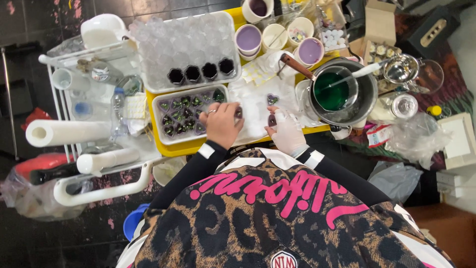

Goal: Pouring melted green wax into heart-shaped molds and arranging the molds on a tray.

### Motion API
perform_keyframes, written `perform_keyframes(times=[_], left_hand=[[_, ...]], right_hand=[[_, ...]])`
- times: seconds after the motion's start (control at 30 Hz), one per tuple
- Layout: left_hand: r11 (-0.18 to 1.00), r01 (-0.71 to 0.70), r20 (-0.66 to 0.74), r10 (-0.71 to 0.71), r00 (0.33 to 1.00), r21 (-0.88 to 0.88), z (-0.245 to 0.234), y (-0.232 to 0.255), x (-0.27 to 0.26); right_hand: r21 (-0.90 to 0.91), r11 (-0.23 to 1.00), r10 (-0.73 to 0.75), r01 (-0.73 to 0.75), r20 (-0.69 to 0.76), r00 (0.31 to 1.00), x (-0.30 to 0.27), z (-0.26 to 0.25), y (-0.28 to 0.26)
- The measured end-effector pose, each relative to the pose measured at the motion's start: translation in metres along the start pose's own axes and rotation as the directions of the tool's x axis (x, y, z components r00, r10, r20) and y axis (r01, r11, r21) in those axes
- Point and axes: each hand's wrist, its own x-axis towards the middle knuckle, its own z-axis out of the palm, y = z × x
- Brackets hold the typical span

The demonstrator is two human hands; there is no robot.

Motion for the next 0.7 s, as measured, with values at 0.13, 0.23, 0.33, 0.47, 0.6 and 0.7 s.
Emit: perform_keyframes(times=[0.13, 0.23, 0.33, 0.47, 0.6, 0.7], left_hand=[[0.994, 0.104, 0.009, -0.104, 0.995, -0.013, -0.004, -0.024, -0.033], [0.986, 0.163, -0.018, -0.162, 0.987, 0.035, -0.006, -0.031, -0.047], [0.980, 0.196, -0.062, -0.193, 0.979, 0.046, 0.003, -0.038, -0.054], [0.949, 0.316, -0.012, -0.316, 0.949, -0.012, 0.008, -0.035, -0.049], [0.926, 0.378, 0.041, -0.377, 0.925, -0.013, 0.013, -0.032, -0.037], [0.925, 0.380, 0.046, -0.381, 0.924, 0.018, 0.012, -0.030, -0.028]], right_hand=[[0.010, 1.000, -0.029, 0.029, 0.056, 0.998, 0.011, 0.004, -0.006], [-0.008, 0.998, -0.066, 0.067, 0.074, 0.995, 0.017, 0.006, -0.012], [0.021, 0.992, -0.126, 0.125, 0.065, 0.990, 0.022, 0.009, -0.018], [0.062, 0.985, -0.165, 0.160, 0.079, 0.983, 0.023, 0.011, -0.024], [0.074, 0.984, -0.169, 0.163, 0.094, 0.981, 0.023, 0.011, -0.025], [0.067, 0.983, -0.174, 0.168, 0.085, 0.981, 0.022, 0.010, -0.022]])
